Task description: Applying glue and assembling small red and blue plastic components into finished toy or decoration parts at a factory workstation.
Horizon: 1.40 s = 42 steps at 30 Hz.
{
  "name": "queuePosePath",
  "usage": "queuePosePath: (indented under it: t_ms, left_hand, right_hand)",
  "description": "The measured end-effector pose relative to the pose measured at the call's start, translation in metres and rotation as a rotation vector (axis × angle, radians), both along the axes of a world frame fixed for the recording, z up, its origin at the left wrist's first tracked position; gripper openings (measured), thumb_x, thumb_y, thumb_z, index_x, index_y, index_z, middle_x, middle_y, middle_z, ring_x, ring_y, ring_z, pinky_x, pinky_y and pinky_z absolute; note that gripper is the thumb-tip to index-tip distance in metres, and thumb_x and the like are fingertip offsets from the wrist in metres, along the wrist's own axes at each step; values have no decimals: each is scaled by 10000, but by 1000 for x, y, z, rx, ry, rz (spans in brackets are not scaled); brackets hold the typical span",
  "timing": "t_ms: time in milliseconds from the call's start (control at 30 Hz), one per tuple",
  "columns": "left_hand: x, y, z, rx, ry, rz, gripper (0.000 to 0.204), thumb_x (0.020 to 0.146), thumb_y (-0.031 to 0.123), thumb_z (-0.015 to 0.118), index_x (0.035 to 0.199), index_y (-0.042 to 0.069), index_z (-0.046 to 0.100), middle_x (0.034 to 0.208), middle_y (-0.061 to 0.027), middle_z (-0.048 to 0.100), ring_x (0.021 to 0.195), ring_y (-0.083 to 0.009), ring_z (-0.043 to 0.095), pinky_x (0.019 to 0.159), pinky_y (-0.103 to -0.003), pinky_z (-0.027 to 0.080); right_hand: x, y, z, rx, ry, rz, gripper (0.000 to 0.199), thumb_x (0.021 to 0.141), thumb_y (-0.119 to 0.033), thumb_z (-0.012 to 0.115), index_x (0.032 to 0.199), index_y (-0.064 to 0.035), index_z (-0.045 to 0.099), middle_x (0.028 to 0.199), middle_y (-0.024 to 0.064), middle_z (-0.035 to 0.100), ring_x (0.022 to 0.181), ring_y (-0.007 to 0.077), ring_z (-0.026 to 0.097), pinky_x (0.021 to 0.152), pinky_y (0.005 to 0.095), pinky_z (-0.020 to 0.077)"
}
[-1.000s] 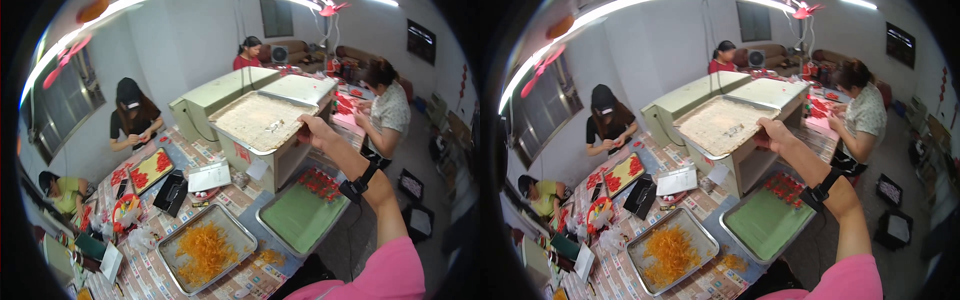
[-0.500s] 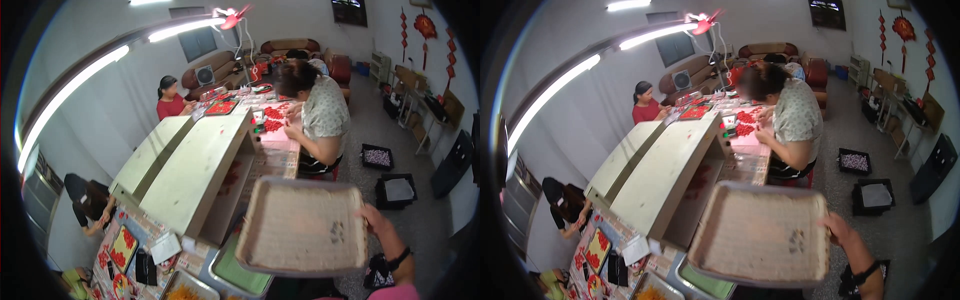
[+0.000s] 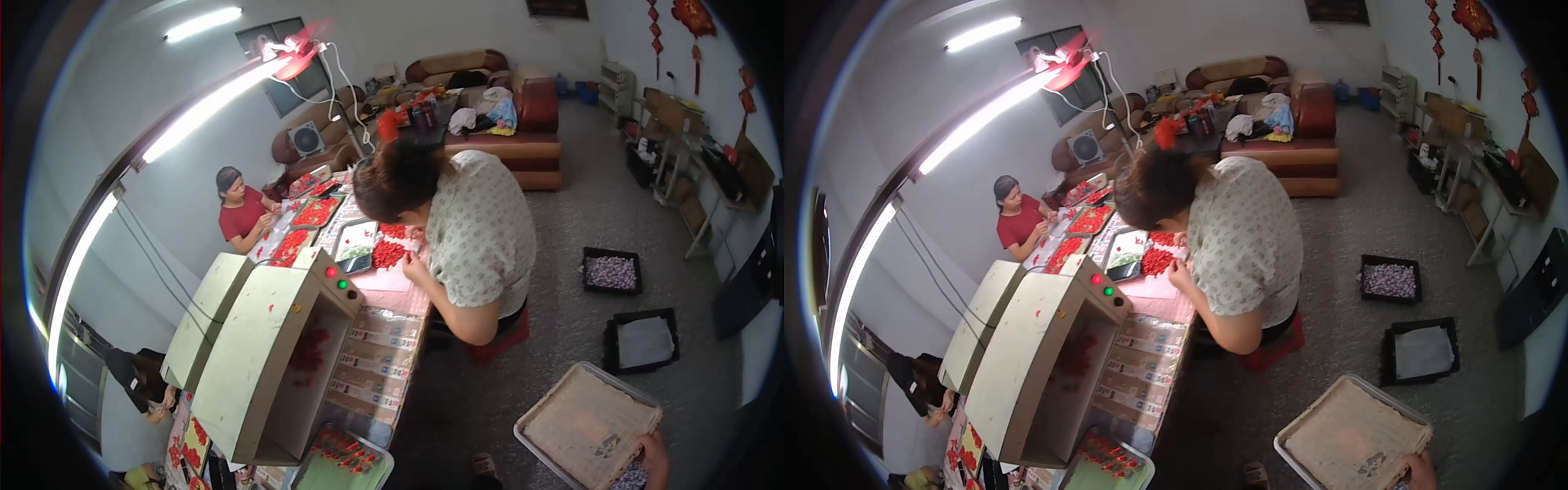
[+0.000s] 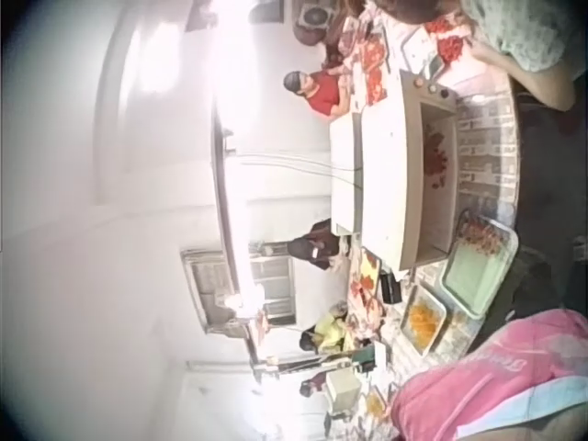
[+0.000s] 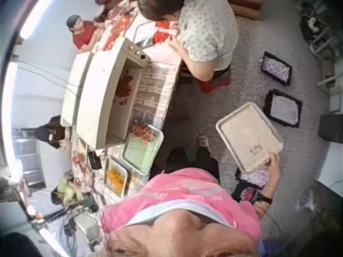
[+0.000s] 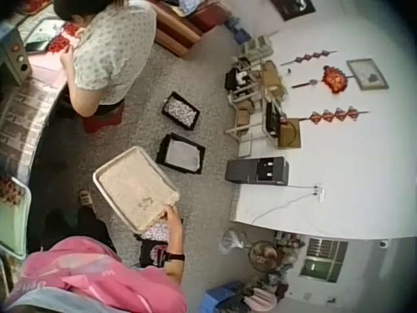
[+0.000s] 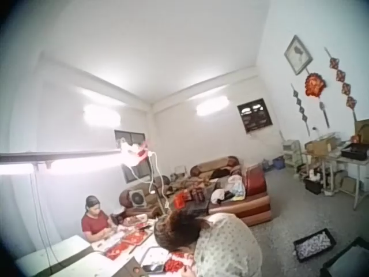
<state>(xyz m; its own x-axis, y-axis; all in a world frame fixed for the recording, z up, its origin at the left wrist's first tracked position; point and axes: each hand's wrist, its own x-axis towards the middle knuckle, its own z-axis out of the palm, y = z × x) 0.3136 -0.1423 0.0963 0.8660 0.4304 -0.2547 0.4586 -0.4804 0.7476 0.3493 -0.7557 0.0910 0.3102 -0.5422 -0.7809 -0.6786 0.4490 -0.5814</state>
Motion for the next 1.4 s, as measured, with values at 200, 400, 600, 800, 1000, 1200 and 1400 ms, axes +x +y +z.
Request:
queuePosePath:
  t_ms: [200, 400, 600, 800, 1000, 1200, 1400]
  left_hand:
    - [95, -36, 12, -153, 182, -306, 174, 804, 125, 608, 934, 20, 657, 880, -104, 630, 833, -233, 581, 768, -347, 469]
    - [213, -78, 2, -263, 347, -577, 167, 811, 129, 603, 928, 22, 657, 864, -94, 626, 814, -219, 579, 758, -339, 467]
    - [355, -160, -15, -400, 448, -734, 162, 819, 133, 599, 923, 25, 658, 848, -85, 622, 796, -205, 578, 748, -332, 466]
    - [483, -227, -5, -490, 606, -866, 157, 826, 137, 595, 917, 27, 658, 832, -75, 618, 777, -191, 576, 738, -325, 465]
    - [583, -297, -24, -594, 622, -795, 153, 833, 141, 590, 912, 29, 659, 817, -66, 613, 759, -177, 574, 728, -318, 464]
    - [563, -413, -67, -798, 352, -174, 151, 840, 146, 586, 906, 31, 659, 801, -56, 609, 740, -164, 573, 718, -310, 463]
    - [585, -548, -44, -556, 292, -178, 305, 856, 283, 557, 1061, 66, 621, 885, -77, 622, 807, -165, 581, 775, -329, 459]
  right_hand:
    - [40, -12, 38, -34, -248, -13, 500, 777, -175, 586, 1212, 45, 473, 992, 148, 583, 825, 242, 625, 636, 382, 560]
    - [139, -29, 44, -179, -129, -134, 398, 813, -165, 557, 1140, 51, 488, 882, 123, 598, 662, 188, 627, 507, 317, 547]
    - [286, -78, 39, -211, -71, -5, 301, 824, -144, 548, 1063, 36, 521, 807, 118, 607, 586, 167, 614, 477, 293, 514]
    - [387, -139, 60, -337, -181, 82, 278, 836, -138, 546, 1044, 47, 540, 794, 123, 622, 531, 158, 605, 437, 290, 500]
    - [528, -225, 57, -323, -172, 307, 269, 818, -96, 513, 1044, 48, 539, 764, 108, 613, 536, 181, 608, 451, 305, 506]
    - [682, -312, 54, -492, -217, 736, 177, 865, -116, 604, 933, 40, 651, 868, 106, 666, 744, 210, 615, 699, 339, 498]
    - [903, -396, 43, -285, -283, 1021, 390, 875, -227, 574, 1152, 46, 561, 1016, 151, 618, 773, 248, 595, 590, 396, 488]
